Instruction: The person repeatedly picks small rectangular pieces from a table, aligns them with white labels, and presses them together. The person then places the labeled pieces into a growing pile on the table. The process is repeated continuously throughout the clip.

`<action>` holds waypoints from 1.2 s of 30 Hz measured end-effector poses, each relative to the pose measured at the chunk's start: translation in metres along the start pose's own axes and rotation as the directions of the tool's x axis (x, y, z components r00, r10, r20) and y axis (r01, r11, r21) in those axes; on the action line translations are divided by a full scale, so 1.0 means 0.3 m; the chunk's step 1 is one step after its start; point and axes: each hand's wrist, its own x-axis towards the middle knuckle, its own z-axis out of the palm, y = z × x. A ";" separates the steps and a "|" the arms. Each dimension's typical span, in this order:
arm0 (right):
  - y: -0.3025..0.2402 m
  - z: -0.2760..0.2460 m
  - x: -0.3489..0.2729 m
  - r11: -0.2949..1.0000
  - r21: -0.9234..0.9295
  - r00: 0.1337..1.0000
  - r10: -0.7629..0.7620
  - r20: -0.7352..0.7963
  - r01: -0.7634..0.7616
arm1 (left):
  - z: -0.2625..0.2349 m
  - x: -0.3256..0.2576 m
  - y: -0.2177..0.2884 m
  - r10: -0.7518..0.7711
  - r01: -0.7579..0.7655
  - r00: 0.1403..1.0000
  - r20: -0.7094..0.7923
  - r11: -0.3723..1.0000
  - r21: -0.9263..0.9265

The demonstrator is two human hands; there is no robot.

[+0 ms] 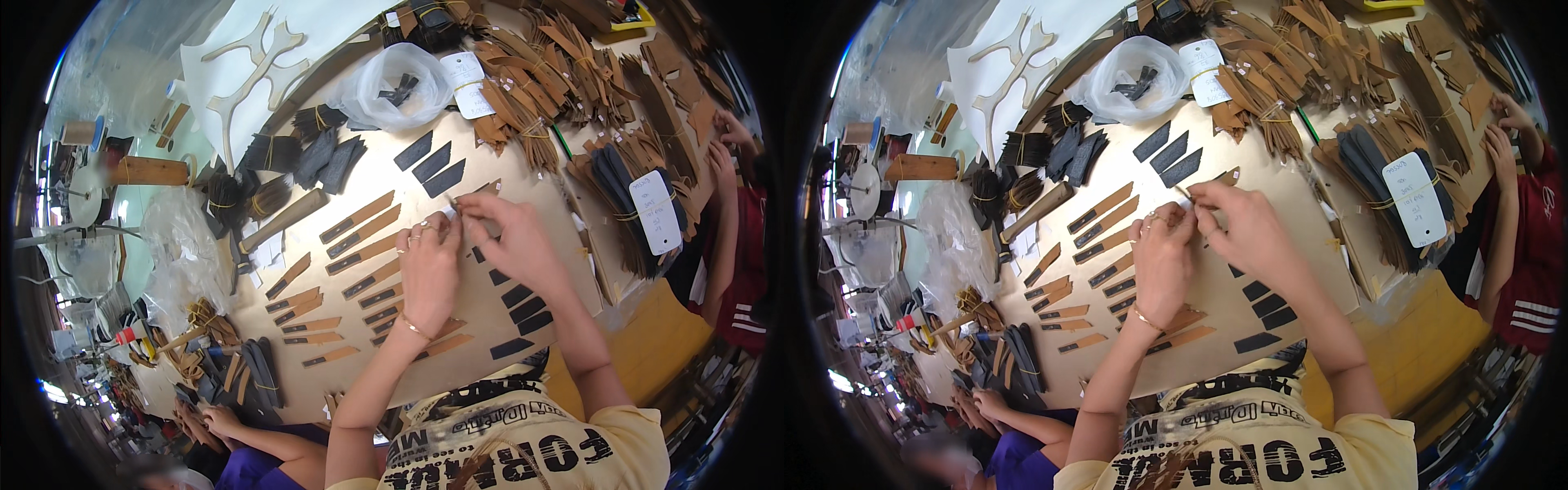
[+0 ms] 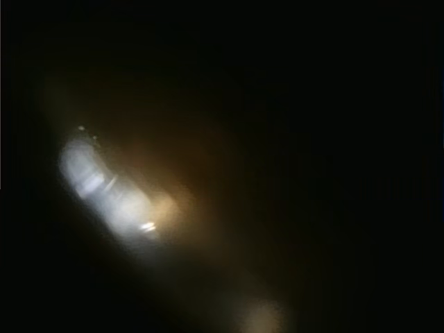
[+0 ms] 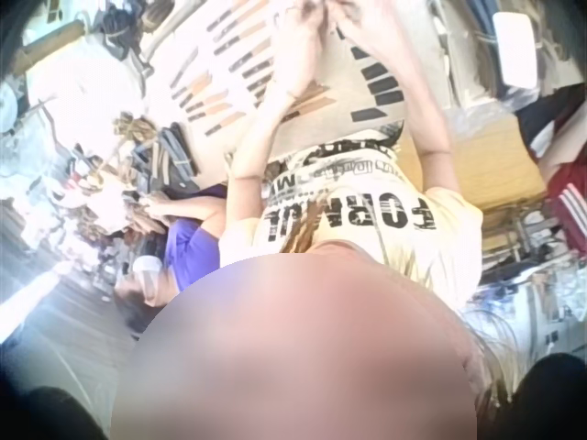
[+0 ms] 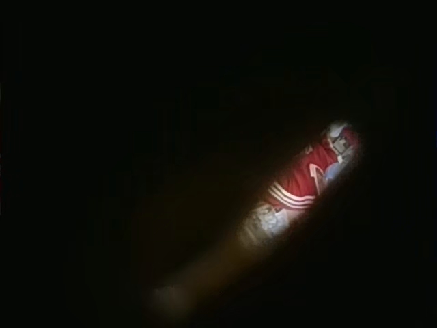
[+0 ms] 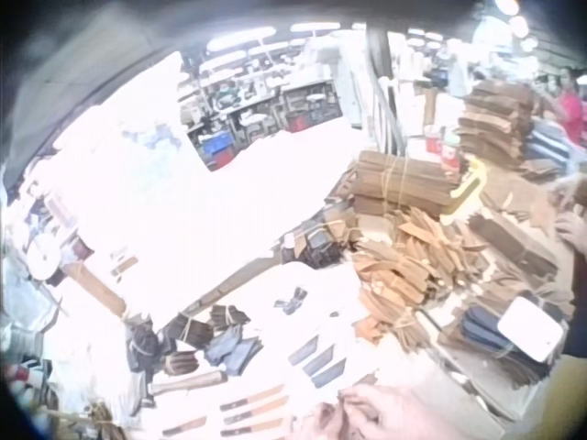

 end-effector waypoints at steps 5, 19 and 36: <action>-0.008 0.030 -0.065 0.726 -0.604 0.942 -0.299 0.153 0.329 | -0.003 -0.031 -0.050 -0.037 0.021 0.993 -0.109 0.989 -0.149; 0.046 -0.063 -0.030 0.851 -0.521 0.942 -0.222 -0.252 0.061 | 0.001 0.000 0.033 0.107 -0.099 0.989 0.102 0.991 -0.088; 0.069 -0.044 0.025 0.804 -0.595 0.955 -0.188 -0.230 0.015 | 0.112 -0.015 0.086 0.083 -0.082 0.983 0.165 0.997 -0.011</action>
